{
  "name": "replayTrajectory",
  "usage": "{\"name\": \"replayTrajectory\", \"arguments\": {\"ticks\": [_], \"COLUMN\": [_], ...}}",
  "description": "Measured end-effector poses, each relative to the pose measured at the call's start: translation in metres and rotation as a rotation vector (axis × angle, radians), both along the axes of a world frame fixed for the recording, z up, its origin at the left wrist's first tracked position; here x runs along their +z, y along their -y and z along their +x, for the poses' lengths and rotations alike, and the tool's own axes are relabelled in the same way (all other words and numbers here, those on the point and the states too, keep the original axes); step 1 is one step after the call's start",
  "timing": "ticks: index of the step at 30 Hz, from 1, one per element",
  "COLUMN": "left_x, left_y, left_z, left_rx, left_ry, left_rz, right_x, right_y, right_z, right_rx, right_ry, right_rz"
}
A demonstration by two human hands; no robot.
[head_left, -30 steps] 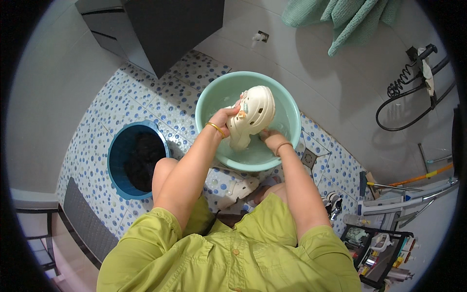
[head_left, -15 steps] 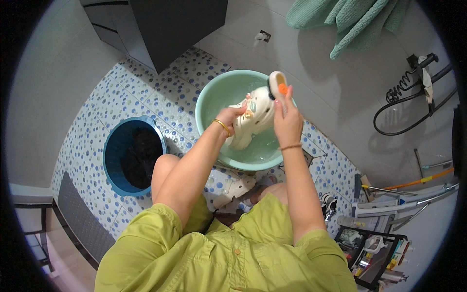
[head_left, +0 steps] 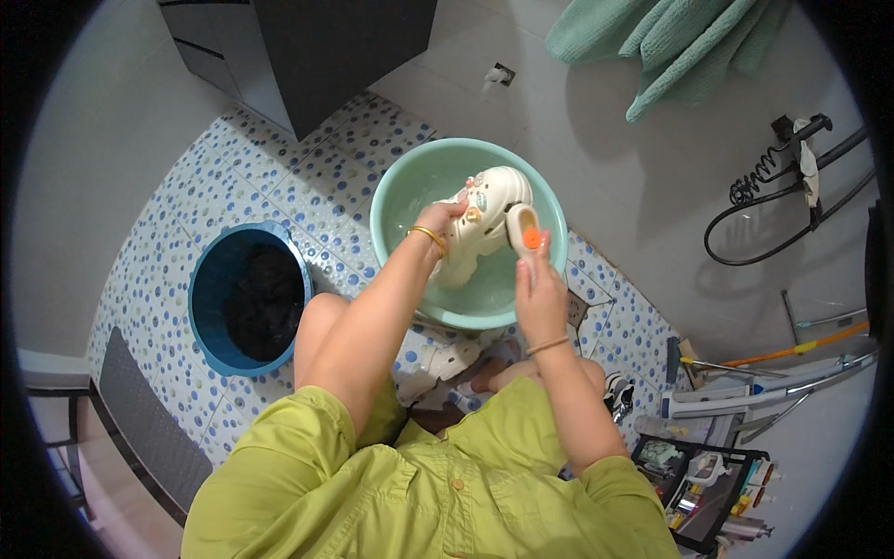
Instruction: The person sits on the floor and scrubs a white clog shoe with a brush in a basin of water. They scrub the top, sides, and sole, then remove and scrub the insole separately before placing it back in the shoe.
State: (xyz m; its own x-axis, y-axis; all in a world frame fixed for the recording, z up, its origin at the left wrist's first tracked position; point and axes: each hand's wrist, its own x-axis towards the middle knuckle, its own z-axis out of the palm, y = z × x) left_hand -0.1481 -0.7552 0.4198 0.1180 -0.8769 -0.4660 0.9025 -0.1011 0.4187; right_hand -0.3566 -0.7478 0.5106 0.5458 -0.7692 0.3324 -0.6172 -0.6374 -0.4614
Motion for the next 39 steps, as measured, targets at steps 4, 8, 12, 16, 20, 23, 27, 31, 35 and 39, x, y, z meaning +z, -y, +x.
{"name": "replayTrajectory", "arguments": {"ticks": [4,8,12,16,20,23,27,31,35,39], "left_x": [0.011,0.022,0.025,0.033,0.023,0.006,-0.004,-0.010,0.002,0.000], "left_y": [-0.005,-0.014,-0.019,-0.022,-0.027,-0.024,-0.009,0.000,-0.003,-0.007], "left_z": [0.009,0.012,0.010,0.006,0.015,0.017,-0.005,-0.013,-0.006,-0.002], "left_rx": [0.052,0.114,0.159,0.118,0.173,0.192,0.320,0.426,0.445,0.208], "left_ry": [-0.058,-0.070,-0.080,-0.104,-0.149,-0.177,-0.192,-0.108,-0.284,-0.305], "left_rz": [0.036,0.097,0.064,0.104,0.034,0.031,-0.025,0.071,0.045,0.003], "right_x": [0.003,-0.030,-0.052,-0.064,-0.036,-0.022,-0.019,-0.007,0.000,-0.007], "right_y": [0.005,0.021,0.028,0.036,0.020,-0.006,-0.022,0.024,-0.014,-0.022], "right_z": [0.010,0.004,0.019,0.020,0.017,0.021,0.047,0.096,0.077,0.054], "right_rx": [-0.036,-0.096,-0.089,-0.108,-0.138,0.027,0.095,-0.022,0.077,0.109], "right_ry": [-0.029,-0.037,-0.327,-0.492,-0.118,0.150,-0.133,-0.096,-0.239,-0.318], "right_rz": [0.107,0.202,0.221,0.257,0.208,-0.141,-0.050,-0.107,-0.098,-0.024]}}
